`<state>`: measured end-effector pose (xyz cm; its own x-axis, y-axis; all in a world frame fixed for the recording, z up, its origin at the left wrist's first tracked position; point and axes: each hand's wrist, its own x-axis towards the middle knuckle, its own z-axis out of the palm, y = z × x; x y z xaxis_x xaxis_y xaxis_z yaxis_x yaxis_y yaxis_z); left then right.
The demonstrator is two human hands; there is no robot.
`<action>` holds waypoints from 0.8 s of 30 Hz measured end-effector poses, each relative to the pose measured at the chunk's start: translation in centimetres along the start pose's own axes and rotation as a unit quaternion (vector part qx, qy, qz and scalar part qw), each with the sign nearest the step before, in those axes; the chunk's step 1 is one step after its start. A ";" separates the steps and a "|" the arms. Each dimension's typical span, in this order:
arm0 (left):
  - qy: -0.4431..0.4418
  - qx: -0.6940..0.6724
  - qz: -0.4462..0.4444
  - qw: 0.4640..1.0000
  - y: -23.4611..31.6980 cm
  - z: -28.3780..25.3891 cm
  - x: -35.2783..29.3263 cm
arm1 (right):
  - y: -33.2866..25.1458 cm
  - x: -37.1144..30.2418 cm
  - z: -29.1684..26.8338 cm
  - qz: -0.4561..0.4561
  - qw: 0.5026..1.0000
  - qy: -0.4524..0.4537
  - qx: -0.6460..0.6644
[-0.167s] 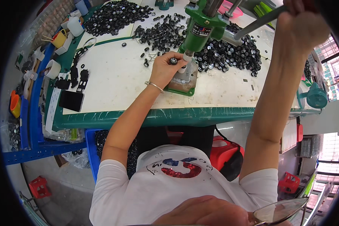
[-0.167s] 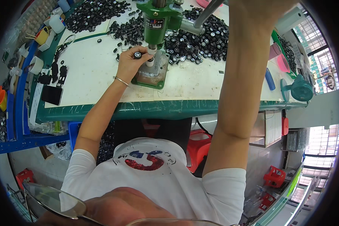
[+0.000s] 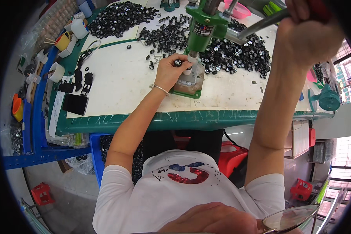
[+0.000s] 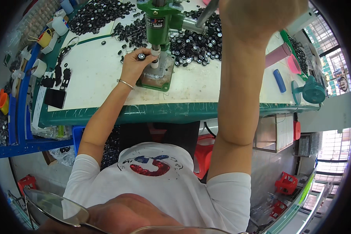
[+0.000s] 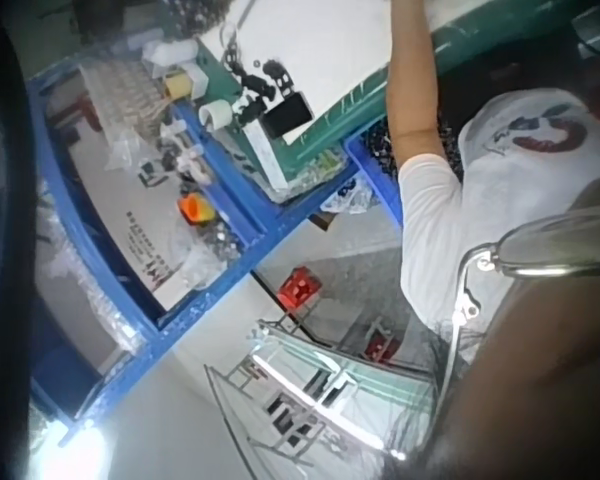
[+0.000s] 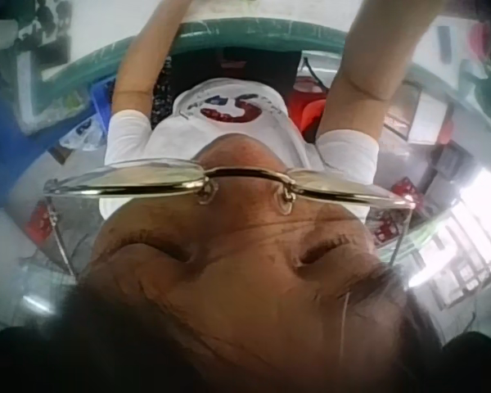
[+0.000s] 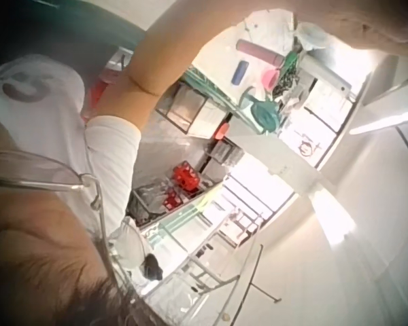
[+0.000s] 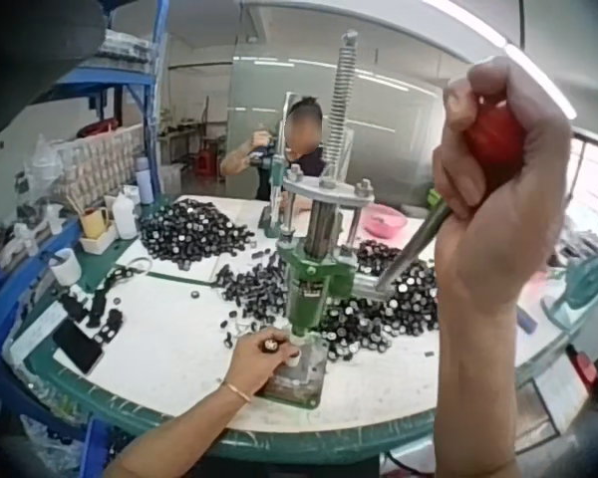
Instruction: The person operates a green manual press machine to assemble small black metal components. They repeatedly pick up parts from piles on the table, place them into the press die, and pull the lever to stamp or join them. The finished pieces are then removed and placed into a growing pile of completed items.
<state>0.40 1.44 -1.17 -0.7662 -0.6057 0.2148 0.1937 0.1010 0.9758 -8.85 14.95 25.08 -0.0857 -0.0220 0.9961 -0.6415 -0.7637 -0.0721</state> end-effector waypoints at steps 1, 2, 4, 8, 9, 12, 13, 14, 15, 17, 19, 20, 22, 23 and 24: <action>-0.003 0.007 -0.010 1.000 0.1 0.0 0.0 | 0.0 -0.1 0.2 0.007 1.000 0.004 0.018; -0.003 0.010 -0.018 1.000 0.3 0.0 0.0 | 0.0 0.0 0.3 0.005 1.000 0.003 0.017; -0.005 -0.002 -0.013 1.000 0.3 -0.1 0.1 | -0.2 0.1 0.5 -0.005 1.000 0.005 -0.003; -0.011 -0.006 -0.029 1.000 0.1 -0.1 0.4 | 0.6 0.8 0.1 0.033 0.999 0.025 -0.016; -0.007 -0.013 -0.032 0.999 0.2 -0.2 0.4 | 1.5 1.3 -0.3 0.064 0.998 0.028 -0.006; 0.005 -0.032 -0.041 0.999 0.6 0.0 0.1 | 4.1 3.0 -2.1 0.160 0.987 0.025 0.011; 0.010 -0.036 -0.043 0.998 0.9 0.2 0.0 | 5.4 3.4 -2.7 0.203 0.978 0.054 0.012; 0.018 -0.039 -0.045 0.998 1.1 0.2 -0.1 | 7.1 3.8 -3.4 0.238 0.969 0.068 0.018; 0.026 -0.074 -0.044 0.996 0.8 0.2 -0.2 | 9.1 4.1 -4.7 0.279 0.957 0.076 0.033; 0.030 -0.128 -0.089 0.987 0.1 -0.3 -0.1 | 12.9 4.2 -7.2 0.353 0.929 0.088 0.065; 0.024 -0.170 -0.098 0.980 -0.3 -1.0 0.2 | 18.0 4.5 -11.8 0.423 0.891 0.079 0.145; 0.025 -0.210 -0.108 0.971 -0.3 -1.5 0.3 | 20.2 4.0 -15.1 0.454 0.868 0.063 0.190; 0.059 -0.278 -0.134 0.949 -0.3 -4.3 -0.5 | 16.3 1.6 -8.1 0.412 0.900 0.134 0.053; 0.047 -0.323 -0.133 0.936 -0.1 -4.5 0.0 | 18.1 2.2 -12.6 0.432 0.883 0.115 0.147; 0.058 -0.346 -0.123 0.928 -0.4 -5.7 -0.4 | 17.7 1.9 -11.8 0.467 0.844 0.095 0.248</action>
<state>4.18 -2.86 -1.84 -0.7765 -0.6276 -0.0553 0.3998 -0.5587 0.7267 -29.34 9.00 25.13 -0.5285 -0.6955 0.4869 0.1665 -0.6473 -0.7439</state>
